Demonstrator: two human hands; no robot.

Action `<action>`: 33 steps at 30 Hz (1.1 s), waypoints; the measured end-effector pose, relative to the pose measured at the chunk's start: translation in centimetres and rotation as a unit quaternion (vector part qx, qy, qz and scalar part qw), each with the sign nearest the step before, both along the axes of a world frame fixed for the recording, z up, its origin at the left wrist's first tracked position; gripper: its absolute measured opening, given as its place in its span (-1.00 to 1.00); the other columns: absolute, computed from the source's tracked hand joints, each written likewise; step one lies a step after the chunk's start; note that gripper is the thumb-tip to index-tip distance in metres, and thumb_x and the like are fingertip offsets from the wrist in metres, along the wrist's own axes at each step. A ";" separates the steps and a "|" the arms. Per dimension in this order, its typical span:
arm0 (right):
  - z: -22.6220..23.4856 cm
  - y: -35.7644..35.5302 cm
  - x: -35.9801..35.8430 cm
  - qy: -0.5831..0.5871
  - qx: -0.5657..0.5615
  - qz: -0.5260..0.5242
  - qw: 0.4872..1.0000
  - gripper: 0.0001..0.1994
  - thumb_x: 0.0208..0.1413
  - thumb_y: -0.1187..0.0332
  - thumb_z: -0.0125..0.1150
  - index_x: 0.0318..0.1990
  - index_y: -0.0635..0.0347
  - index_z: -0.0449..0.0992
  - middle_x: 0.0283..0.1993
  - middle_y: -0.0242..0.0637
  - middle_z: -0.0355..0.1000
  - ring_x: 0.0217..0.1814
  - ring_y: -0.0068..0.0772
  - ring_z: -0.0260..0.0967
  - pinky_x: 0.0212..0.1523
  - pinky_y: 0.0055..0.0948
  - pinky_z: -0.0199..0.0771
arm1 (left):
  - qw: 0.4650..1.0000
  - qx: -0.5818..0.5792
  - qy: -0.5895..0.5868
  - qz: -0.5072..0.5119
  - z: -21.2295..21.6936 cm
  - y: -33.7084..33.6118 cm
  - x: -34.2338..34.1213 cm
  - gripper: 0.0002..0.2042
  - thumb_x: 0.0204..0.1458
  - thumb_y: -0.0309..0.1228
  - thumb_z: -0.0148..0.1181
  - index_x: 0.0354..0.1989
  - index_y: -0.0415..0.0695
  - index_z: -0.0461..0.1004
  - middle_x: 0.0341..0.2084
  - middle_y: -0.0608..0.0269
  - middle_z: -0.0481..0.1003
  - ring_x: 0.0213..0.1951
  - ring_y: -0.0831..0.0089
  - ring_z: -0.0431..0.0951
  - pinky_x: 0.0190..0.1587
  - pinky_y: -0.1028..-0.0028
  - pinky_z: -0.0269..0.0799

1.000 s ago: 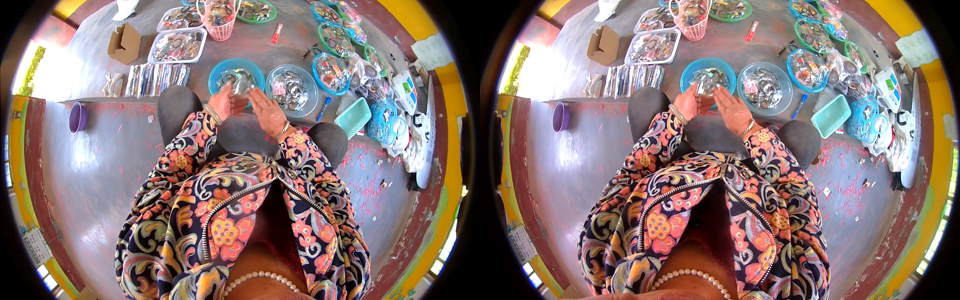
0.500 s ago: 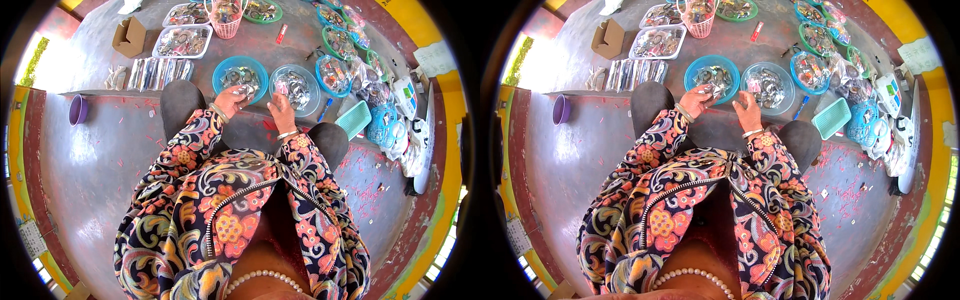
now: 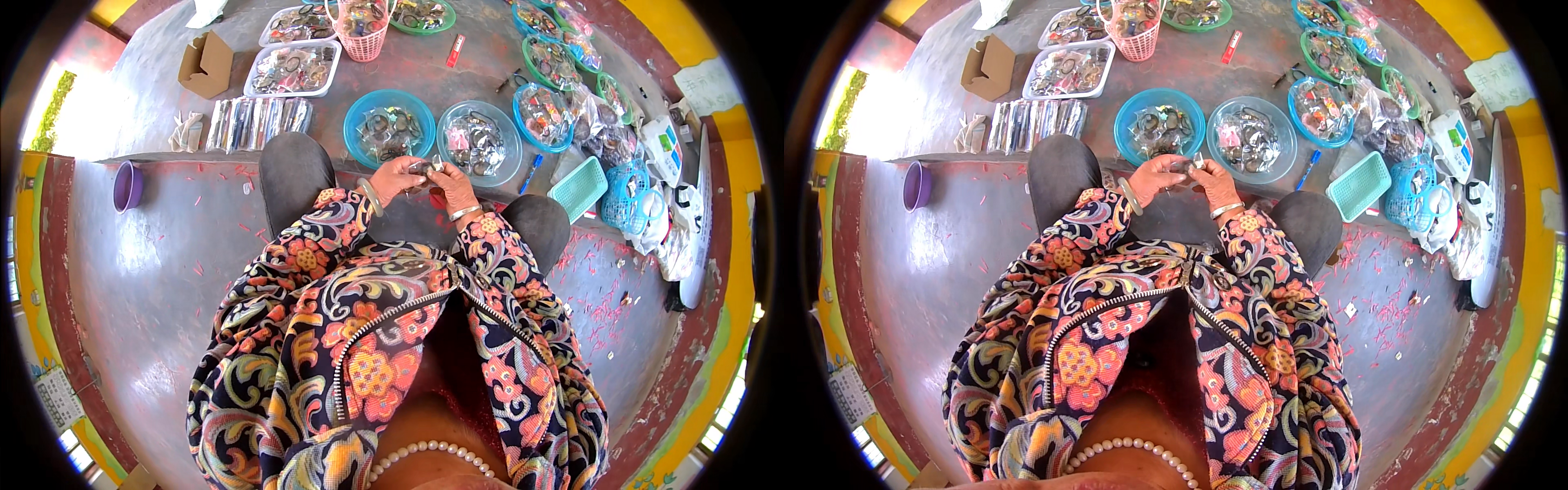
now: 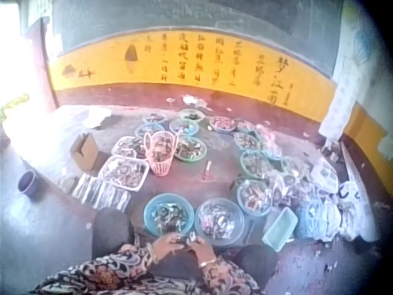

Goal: The person sits on the floor and repeatedly picks up small jewelry items from blue bowls, places them into clear plastic bags, and sets the packaged items aside. The task involves handling various small accessories and organizing them into individual bags.

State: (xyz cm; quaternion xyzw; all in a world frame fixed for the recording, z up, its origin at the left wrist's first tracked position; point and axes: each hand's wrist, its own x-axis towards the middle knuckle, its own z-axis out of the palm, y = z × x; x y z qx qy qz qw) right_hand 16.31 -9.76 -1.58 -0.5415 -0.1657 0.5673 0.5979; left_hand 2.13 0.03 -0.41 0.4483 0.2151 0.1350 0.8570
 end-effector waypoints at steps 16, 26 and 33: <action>0.1 0.2 1.0 0.064 0.028 -0.047 0.996 -0.90 -0.14 0.40 0.22 -0.49 0.10 0.39 -0.51 -0.51 0.35 -0.50 -0.68 0.24 -0.51 -0.68 0.19 | 0.989 -0.005 0.138 0.050 0.1 0.5 -0.7 -0.86 -0.09 -0.40 0.11 -0.39 -0.21 0.41 -0.53 0.32 0.47 -0.55 0.68 0.42 -0.68 0.72 0.15; -0.2 0.4 1.3 0.010 0.033 -0.053 0.998 -0.90 -0.12 0.39 0.19 -0.49 0.14 0.39 -0.56 -0.47 0.35 -0.55 -0.66 0.27 -0.54 -0.69 0.21 | 0.991 -0.088 0.101 0.031 0.4 0.3 -0.6 -0.86 -0.08 -0.44 0.08 -0.33 -0.20 0.40 -0.45 0.31 0.46 -0.45 0.59 0.47 -0.43 0.60 0.38; 0.3 0.3 0.4 -0.024 0.034 0.006 0.999 -0.90 -0.10 0.37 0.16 -0.45 0.14 0.39 -0.49 -0.48 0.37 -0.50 -0.68 0.28 -0.51 -0.69 0.23 | 0.989 -0.079 0.124 -0.012 0.7 0.2 -0.7 -0.84 -0.09 -0.41 0.11 -0.33 -0.19 0.41 -0.47 0.33 0.46 -0.42 0.59 0.46 -0.39 0.61 0.39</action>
